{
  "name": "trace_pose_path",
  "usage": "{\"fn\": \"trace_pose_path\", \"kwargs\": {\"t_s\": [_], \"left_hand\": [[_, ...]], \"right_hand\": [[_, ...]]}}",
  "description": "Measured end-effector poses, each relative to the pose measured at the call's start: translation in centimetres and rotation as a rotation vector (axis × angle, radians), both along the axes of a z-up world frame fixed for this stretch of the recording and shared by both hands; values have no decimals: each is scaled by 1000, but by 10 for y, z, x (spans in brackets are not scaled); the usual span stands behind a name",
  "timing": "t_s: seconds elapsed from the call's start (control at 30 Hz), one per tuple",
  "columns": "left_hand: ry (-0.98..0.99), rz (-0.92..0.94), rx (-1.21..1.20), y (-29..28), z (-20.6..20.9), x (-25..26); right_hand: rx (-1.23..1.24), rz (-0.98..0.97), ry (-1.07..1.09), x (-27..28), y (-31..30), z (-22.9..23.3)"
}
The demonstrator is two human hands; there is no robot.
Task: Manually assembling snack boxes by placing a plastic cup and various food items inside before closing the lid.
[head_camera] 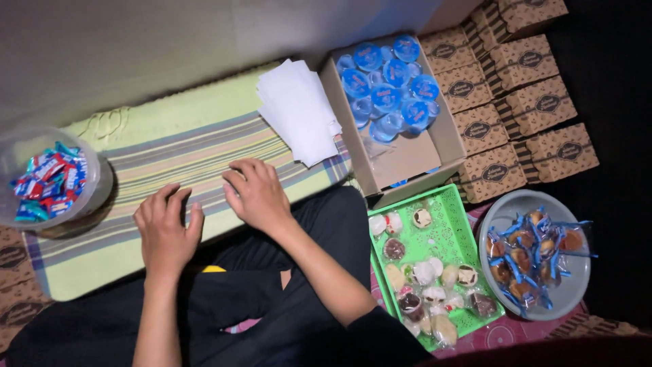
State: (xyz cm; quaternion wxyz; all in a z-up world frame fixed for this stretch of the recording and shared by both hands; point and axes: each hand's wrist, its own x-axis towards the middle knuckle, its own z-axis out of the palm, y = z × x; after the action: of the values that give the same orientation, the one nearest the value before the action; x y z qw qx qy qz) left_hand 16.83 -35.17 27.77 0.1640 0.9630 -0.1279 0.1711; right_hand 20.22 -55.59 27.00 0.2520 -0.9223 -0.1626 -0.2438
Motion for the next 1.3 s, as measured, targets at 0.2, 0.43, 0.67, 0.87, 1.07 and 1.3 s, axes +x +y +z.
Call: {"fn": "trace_pose_path", "kwargs": {"t_s": [0.2, 0.43, 0.67, 0.87, 1.07, 1.3], "left_hand": [[-43, -15, -6, 1, -5, 2], [7, -33, -51, -13, 23, 0], [49, 4, 1, -9, 13, 0], [58, 56, 94, -5, -2, -2], [89, 93, 148, 0, -15, -5], [109, 109, 162, 2, -16, -7]], "right_hand": [[42, -4, -60, 2, -1, 5], [549, 290, 194, -19, -47, 66], [210, -410, -213, 8, -260, 70], [-184, -746, -136, 89, -476, 62], [-198, -877, 179, 146, -585, 34], [-99, -939, 237, 192, -608, 34]]}}
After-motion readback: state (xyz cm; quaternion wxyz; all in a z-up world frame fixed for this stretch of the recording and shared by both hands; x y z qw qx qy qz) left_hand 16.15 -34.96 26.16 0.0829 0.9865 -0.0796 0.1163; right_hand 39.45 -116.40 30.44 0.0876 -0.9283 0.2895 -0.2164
